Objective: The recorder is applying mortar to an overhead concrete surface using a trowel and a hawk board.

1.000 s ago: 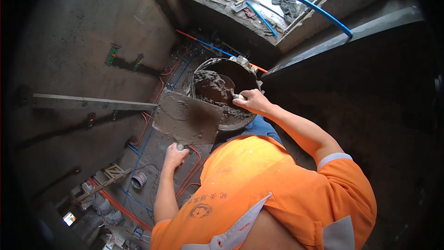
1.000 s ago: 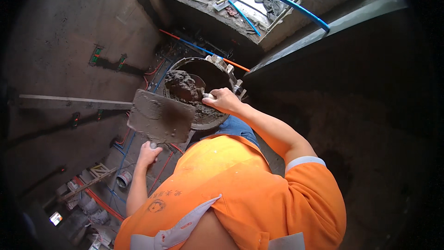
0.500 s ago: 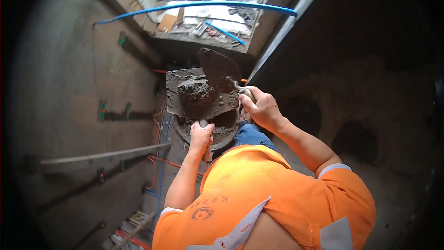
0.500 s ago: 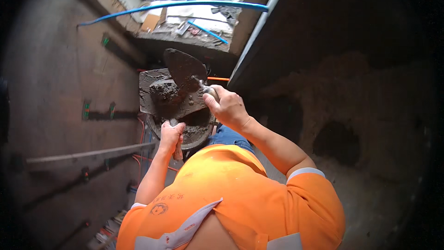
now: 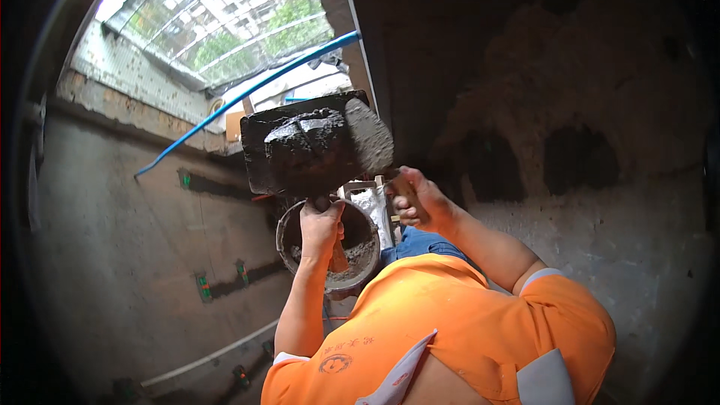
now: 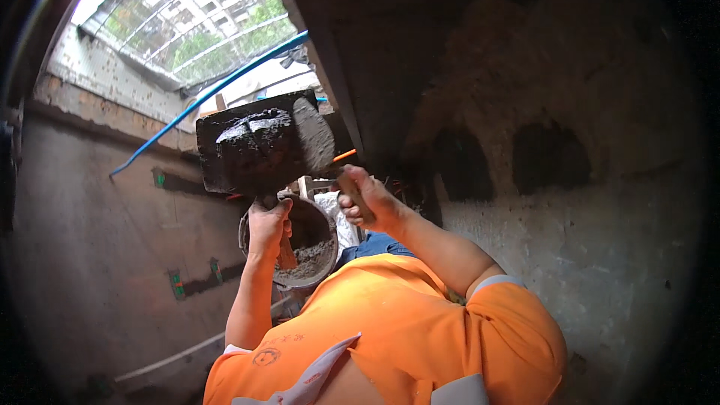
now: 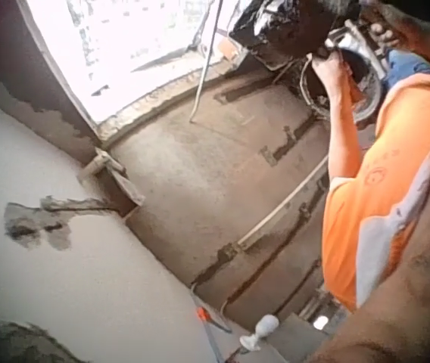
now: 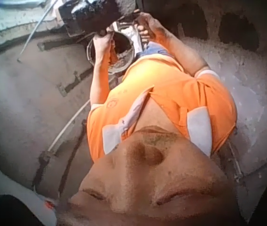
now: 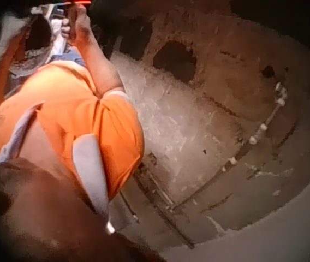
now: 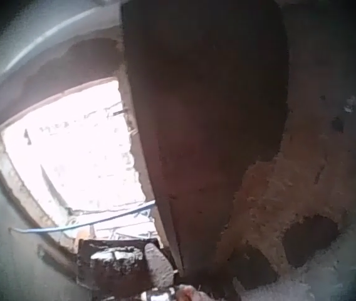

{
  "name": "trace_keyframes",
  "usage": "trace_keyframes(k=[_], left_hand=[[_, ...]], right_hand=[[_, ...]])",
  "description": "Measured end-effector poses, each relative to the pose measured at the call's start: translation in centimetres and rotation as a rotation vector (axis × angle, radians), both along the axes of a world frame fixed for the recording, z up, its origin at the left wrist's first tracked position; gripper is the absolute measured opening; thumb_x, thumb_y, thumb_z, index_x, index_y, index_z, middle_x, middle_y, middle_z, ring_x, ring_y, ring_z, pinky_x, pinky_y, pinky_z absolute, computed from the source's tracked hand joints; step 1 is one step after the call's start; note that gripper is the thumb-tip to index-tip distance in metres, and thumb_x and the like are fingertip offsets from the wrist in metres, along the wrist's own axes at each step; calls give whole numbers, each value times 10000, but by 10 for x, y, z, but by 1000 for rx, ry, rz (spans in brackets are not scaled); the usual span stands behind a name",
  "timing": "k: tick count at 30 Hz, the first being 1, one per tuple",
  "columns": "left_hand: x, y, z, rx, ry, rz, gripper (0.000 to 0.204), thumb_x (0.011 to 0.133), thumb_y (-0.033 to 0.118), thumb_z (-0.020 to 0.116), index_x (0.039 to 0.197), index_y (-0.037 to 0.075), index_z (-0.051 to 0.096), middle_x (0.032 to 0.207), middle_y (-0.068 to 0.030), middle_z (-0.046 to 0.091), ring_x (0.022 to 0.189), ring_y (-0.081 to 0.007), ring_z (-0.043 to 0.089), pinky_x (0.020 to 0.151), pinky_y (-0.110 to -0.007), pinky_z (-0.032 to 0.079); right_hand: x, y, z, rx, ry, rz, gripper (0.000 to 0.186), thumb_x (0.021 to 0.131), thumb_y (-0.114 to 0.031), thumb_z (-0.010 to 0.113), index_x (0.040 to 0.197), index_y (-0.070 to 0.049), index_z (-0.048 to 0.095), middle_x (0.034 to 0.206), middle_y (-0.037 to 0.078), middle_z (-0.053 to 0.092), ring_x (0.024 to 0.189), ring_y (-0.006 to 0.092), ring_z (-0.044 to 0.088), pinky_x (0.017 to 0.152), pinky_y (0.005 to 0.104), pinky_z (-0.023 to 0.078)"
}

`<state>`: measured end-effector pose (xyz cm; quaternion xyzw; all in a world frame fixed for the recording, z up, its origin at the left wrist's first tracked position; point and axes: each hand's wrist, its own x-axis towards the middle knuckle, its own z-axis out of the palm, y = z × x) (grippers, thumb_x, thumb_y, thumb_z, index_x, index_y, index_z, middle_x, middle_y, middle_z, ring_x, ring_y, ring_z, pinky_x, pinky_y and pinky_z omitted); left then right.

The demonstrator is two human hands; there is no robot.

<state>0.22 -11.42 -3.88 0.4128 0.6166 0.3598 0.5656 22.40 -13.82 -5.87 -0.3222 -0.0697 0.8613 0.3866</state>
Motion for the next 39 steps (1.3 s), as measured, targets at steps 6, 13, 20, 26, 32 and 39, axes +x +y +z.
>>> trace_keyframes(k=[6,13,20,26,32,39], left_hand=[[55,9,23,38,207,-278,173,809,133,609,730,26,499,501,-38,498,386,-114,486,354,-270,384],[61,12,7,-51,15,-222,109,816,35,618,841,46,512,562,-7,483,385,-109,447,355,-263,382],[58,33,-10,-83,-67,-230,149,810,27,621,826,64,478,586,-5,466,402,-118,446,363,-275,383],[22,35,-12,-120,-48,-103,140,801,48,609,775,60,473,580,-8,444,411,-117,424,368,-287,377],[-5,34,-15,-93,25,-43,80,798,74,595,761,53,527,577,-12,440,416,-122,430,364,-300,392],[-18,28,-12,-98,78,111,149,829,43,585,716,39,488,554,-14,432,413,-130,424,373,-302,388]], right_hand=[[-9,4,-24,-33,415,-97,492,889,-588,439,961,-110,528,545,-36,414,364,74,342,313,204,264],[-14,10,-37,0,1462,69,559,953,-489,400,1084,47,491,606,37,466,422,94,407,331,210,343],[49,19,16,266,800,-364,367,924,-395,529,905,-29,547,548,-1,435,337,55,343,268,201,310],[123,79,45,533,366,-824,194,910,-301,552,824,-128,535,491,-26,419,335,115,391,296,227,331],[222,239,39,310,140,-1324,178,908,-286,497,802,-144,471,582,44,463,460,175,482,354,305,367],[209,243,136,156,-176,-1491,180,898,-218,480,786,-78,501,595,92,490,474,227,499,356,343,378]])
